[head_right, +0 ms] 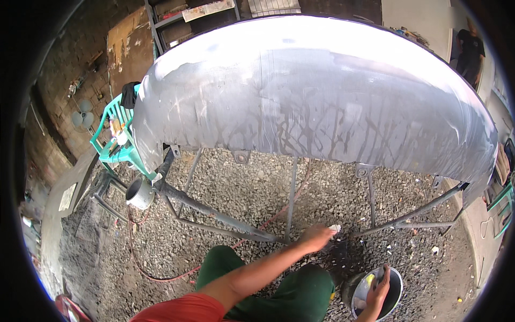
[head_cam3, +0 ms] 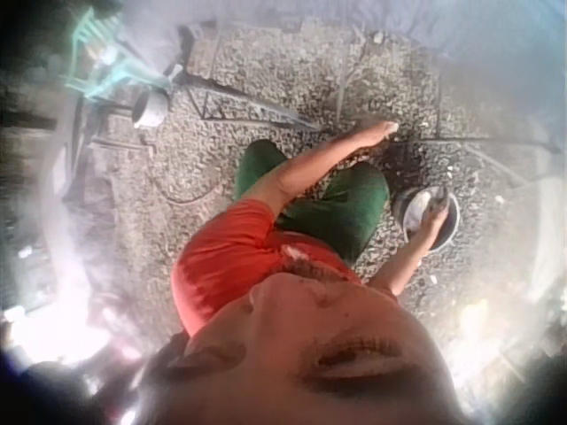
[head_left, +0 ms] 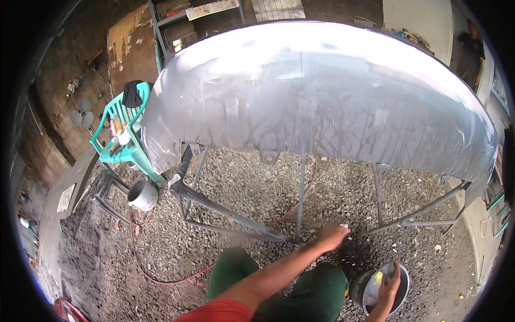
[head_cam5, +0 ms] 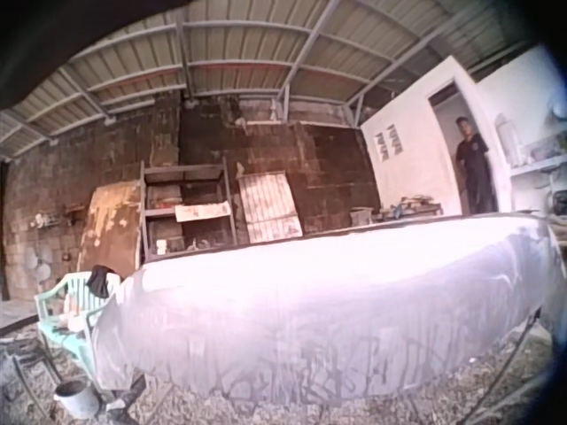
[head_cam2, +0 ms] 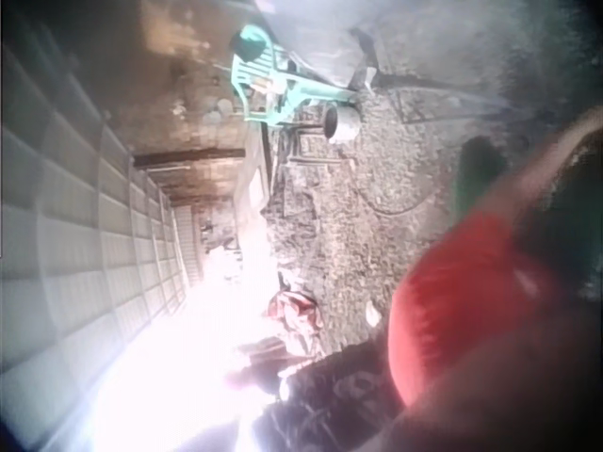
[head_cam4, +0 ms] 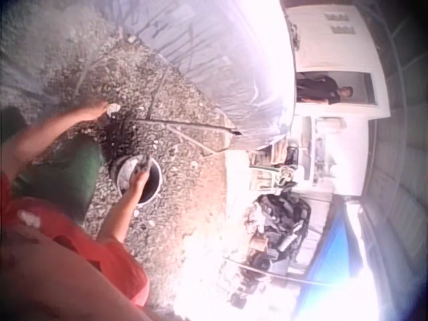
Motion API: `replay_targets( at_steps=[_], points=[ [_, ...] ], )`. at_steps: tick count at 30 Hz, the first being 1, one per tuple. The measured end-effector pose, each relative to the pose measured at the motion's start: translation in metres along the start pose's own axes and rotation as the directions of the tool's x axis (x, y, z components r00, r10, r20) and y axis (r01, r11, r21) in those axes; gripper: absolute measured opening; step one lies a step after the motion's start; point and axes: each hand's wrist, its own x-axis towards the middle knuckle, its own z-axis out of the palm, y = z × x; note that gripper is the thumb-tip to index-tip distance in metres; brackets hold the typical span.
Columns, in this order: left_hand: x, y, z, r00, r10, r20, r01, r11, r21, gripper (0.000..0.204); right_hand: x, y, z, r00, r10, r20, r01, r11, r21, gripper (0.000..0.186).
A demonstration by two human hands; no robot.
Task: The person selects a sanding block from a box, wets it in a bucket, and sands the surface of a car bumper mounted on a stand. They repeatedly dip the block in water and wipe the surface with a cloth.
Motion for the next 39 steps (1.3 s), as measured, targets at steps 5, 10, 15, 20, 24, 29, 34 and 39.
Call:
replay_targets(
  at_steps=[5,10,15,20,24,29,34,39],
  points=[
    [-0.085,-0.062,-0.031,0.991,-0.092,0.094,0.087,0.995,0.055,0.025,-0.062,0.146,-0.018,0.963,0.252,0.1,-0.257,0.965,0.044,0.046],
    [-0.046,0.044,-0.141,0.943,0.32,-0.093,-0.307,0.942,0.133,0.042,-0.023,0.244,-0.03,0.963,0.18,0.2,-0.037,0.824,-0.565,0.04],
    [-0.064,0.109,-0.317,0.818,0.468,-0.334,-0.44,0.883,0.161,0.027,-0.022,0.14,0.02,0.877,0.448,0.173,-0.17,0.625,-0.762,0.039],
    [-0.018,0.13,-0.44,0.576,0.569,-0.586,-0.274,0.81,0.518,0.018,0.077,-0.201,0.027,0.949,-0.19,-0.251,0.077,0.913,-0.401,0.05],
    [0.014,0.126,-0.504,0.447,0.678,-0.583,-0.096,0.684,0.723,0.023,0.112,-0.413,0.07,0.727,-0.672,-0.14,0.507,0.663,-0.552,0.064],
    [0.036,0.143,-0.493,0.646,0.322,-0.692,0.245,0.771,0.588,0.05,0.21,-0.479,0.07,0.532,-0.762,-0.37,0.468,0.628,-0.622,0.071],
    [0.043,0.13,-0.488,0.647,0.328,-0.688,0.266,0.749,0.607,0.053,0.198,-0.514,0.14,0.537,-0.739,-0.406,0.312,0.621,-0.719,0.073],
    [0.029,0.124,-0.501,0.615,0.395,-0.682,0.247,0.725,0.643,0.051,0.215,-0.497,0.12,0.382,-0.909,-0.167,0.687,0.4,-0.607,0.076]
  ],
)
